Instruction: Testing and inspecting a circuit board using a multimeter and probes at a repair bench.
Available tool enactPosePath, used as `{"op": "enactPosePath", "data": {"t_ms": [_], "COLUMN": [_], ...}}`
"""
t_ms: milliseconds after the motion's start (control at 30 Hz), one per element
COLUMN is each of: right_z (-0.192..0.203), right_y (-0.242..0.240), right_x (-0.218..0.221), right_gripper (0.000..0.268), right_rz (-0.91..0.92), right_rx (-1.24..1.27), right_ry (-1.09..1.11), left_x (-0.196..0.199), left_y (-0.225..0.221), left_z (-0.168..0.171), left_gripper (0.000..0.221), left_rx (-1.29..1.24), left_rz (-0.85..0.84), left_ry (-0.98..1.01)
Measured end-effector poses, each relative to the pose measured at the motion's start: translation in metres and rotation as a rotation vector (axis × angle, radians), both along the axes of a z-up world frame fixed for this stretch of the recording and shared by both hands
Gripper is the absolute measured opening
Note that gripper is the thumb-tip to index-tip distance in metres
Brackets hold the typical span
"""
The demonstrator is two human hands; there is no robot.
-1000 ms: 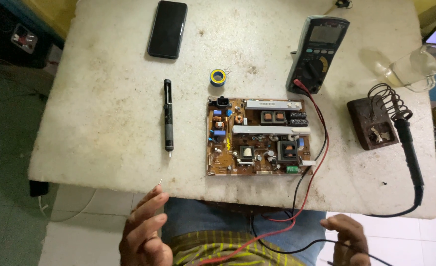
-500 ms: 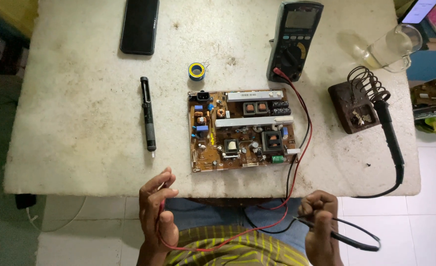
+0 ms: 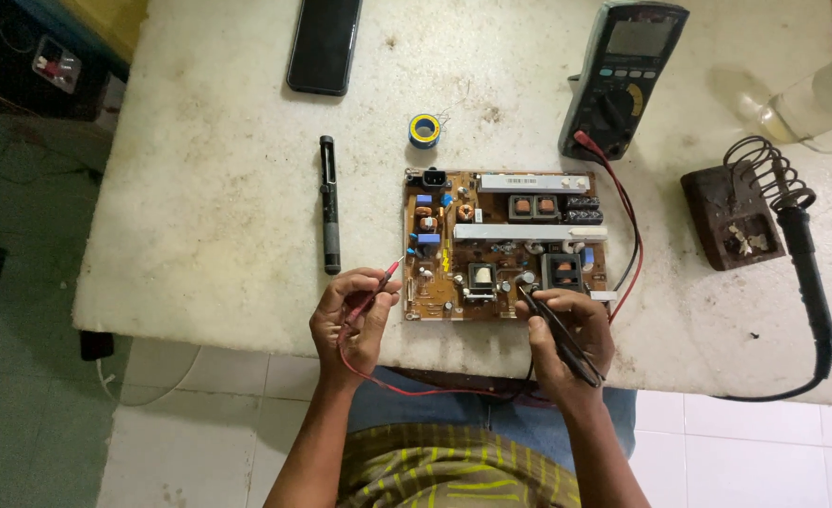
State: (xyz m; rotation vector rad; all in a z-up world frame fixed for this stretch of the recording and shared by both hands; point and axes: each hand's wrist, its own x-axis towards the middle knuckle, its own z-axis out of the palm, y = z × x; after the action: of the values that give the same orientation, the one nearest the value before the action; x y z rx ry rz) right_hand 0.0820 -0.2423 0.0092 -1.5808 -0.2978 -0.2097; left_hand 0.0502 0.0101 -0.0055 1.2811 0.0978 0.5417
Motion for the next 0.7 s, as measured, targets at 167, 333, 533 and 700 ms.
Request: {"op": "enactPosePath", "data": {"t_ms": [167,333,533,700], "right_z": [-0.016,-0.022,-0.024,-0.017], "right_y": [0.003,-0.002,-0.001,0.002], "right_x": [0.0,0.0,-0.001,-0.001], "right_gripper": [0.023,0.014,0.012,0.013], "right_rz": [-0.112,-0.103,-0.114,-0.137], "right_rx": [-0.054,-0.005,0.006,0.017], "right_ry": [-0.2,-0.172,-0.187,-0.175], "left_x": [0.001,0.006,0.003,0.003], "left_y": [-0.005,-0.001,-0.001,-0.003], "left_z": [-0.009,-0.013,-0.017,-0.018], "left_gripper": [0.013,0.021,0.033,0.022], "left_rx": [-0.016,0.037,0.019,-0.004], "left_rz": [0.131,0.182,0.189,0.184], "left_ry": [-0.041,-0.106,-0.034,-0.015]}}
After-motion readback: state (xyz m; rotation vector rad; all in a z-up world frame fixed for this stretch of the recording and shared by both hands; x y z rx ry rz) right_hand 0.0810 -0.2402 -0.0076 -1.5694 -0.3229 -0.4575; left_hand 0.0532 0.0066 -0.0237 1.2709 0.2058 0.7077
